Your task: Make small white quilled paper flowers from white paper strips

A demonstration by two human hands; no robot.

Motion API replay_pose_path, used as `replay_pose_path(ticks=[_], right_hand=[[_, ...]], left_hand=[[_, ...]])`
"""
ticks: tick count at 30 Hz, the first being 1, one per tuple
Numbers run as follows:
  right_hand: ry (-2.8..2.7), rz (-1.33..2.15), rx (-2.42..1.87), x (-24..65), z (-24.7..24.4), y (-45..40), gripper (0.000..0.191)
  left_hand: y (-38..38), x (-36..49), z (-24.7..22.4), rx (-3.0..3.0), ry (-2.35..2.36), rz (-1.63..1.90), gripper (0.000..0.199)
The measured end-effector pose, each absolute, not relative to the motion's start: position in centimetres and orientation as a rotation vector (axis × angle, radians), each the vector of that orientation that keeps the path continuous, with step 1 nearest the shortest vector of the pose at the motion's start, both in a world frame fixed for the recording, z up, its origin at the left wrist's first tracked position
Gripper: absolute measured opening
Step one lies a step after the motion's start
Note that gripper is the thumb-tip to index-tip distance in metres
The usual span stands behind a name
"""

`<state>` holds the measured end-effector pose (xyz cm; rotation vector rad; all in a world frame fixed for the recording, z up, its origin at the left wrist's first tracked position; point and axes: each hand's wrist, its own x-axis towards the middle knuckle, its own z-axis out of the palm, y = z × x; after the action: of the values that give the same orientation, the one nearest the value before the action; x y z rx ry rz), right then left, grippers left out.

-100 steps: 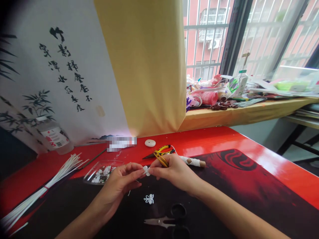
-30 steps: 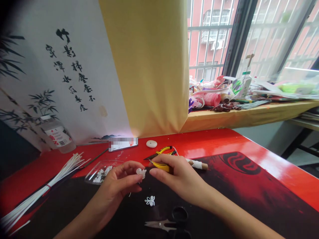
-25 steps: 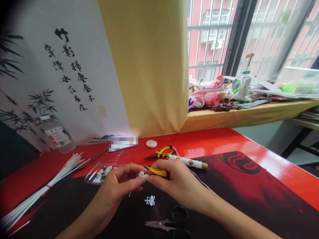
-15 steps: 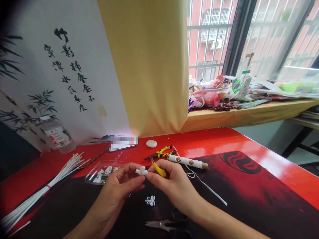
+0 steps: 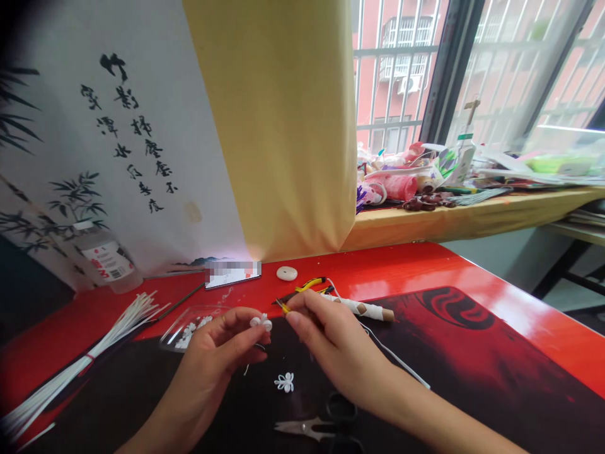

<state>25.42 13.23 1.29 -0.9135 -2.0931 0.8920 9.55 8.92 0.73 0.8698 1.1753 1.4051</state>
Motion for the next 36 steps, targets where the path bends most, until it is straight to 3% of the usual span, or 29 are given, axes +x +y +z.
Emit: replay_pose_path(ticks=[8,18,36], right_hand=[[-2.317,0.482,-0.739,26.5,1.9,13.8,0.013],[-2.304,0.377,-0.591,26.9,1.6,14.2,0.013],[-2.216,0.619,-0.665,26.7,1.7,14.4,0.009]], left_hand=[[8.8,9.6,0.9,0.88,1.08,1.341,0.017],[8.5,9.4,0.8,0.773,0.922,1.27,0.016],[8.5,9.2,0.9,0.711,0.847,1.25,0.016]])
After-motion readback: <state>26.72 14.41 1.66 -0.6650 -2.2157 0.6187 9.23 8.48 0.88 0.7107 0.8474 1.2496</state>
